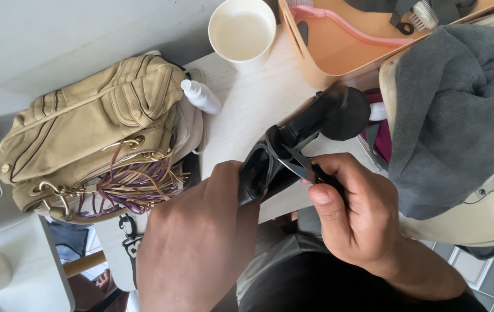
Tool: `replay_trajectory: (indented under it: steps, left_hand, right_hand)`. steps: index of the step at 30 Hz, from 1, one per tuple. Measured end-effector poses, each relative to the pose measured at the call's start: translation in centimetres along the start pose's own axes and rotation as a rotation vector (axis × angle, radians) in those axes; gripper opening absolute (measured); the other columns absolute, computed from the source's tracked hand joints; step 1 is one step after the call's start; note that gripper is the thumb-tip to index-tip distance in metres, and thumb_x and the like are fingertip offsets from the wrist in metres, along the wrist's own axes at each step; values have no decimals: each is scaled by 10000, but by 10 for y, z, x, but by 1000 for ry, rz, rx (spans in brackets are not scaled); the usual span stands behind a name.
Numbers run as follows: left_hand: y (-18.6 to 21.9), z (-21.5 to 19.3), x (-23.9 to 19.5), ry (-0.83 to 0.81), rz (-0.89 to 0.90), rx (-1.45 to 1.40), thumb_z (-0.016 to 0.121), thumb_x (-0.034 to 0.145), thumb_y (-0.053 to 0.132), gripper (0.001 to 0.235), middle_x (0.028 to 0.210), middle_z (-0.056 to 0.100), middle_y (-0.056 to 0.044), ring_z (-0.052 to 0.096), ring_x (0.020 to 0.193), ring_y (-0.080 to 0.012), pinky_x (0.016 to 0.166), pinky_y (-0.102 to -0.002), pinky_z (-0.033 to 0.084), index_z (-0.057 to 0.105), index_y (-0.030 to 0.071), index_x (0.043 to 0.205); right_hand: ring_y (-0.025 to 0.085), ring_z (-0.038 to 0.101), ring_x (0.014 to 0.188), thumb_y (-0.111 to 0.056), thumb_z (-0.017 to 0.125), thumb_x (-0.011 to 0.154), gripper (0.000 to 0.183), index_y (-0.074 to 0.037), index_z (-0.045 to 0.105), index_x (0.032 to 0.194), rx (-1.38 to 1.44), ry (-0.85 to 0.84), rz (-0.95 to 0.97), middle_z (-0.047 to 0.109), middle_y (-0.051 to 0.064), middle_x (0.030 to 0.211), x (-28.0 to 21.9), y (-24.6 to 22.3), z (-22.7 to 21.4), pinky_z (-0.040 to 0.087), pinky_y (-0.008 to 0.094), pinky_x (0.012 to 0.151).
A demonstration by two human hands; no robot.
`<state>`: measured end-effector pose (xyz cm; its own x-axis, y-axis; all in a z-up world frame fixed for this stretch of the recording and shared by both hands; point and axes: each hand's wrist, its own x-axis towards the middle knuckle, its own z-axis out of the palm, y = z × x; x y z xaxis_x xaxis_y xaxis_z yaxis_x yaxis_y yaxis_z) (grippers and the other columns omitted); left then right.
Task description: The person cleans a black handbag by first wiping the interior with a grey cloth. They then use a small round sponge to apply a cleaning substance to the exterior surfaces, including the front flap and sides. Finally, the person uses a small metal tool to clean the zipper area and the bag's interior.
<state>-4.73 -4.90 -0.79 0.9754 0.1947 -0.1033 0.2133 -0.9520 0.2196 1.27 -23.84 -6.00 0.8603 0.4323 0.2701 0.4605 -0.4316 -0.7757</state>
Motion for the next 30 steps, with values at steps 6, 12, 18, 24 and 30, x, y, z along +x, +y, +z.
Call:
replay_trajectory:
  steps: [6, 12, 18, 24, 30]
  left_hand:
    - [3, 6, -7, 150, 92, 93, 657, 714, 273, 206, 510, 528, 14, 552, 396, -308, 343, -483, 419, 514, 188, 835]
    - [2, 7, -6, 157, 104, 79, 654, 737, 271, 194, 522, 533, 28, 558, 403, -261, 339, -460, 422, 537, 194, 872]
    - [2, 7, -8, 114, 81, 78, 663, 748, 313, 219, 532, 556, 1, 578, 422, -319, 354, -507, 429, 521, 193, 865]
    - [-1, 4, -6, 100, 114, 34, 674, 728, 246, 214, 524, 556, -7, 586, 414, -309, 322, -486, 426, 543, 170, 880]
    - [-3, 1, -2, 57, 109, -12, 658, 749, 226, 213, 543, 576, -25, 600, 441, -347, 347, -501, 447, 543, 147, 910]
  right_hand:
    - [160, 556, 559, -342, 419, 1021, 355, -57, 615, 946, -22, 25, -29, 621, -1, 733, 3, -8, 2, 416, 297, 564]
    - [192, 536, 497, -343, 420, 1014, 327, -75, 595, 949, -40, 22, -14, 580, -14, 612, 3, -10, 9, 405, 324, 531]
    - [180, 478, 504, -293, 443, 1026, 302, -62, 574, 881, -24, 89, -27, 519, 4, 600, 6, -15, 13, 360, 326, 530]
    - [98, 362, 516, -326, 445, 1063, 352, -26, 508, 890, 331, 319, -31, 420, 16, 644, 1, 8, 18, 321, 257, 473]
    - [134, 457, 549, -465, 456, 1045, 474, -17, 498, 896, 404, 315, -127, 502, 86, 718, -16, 20, 14, 354, 258, 493]
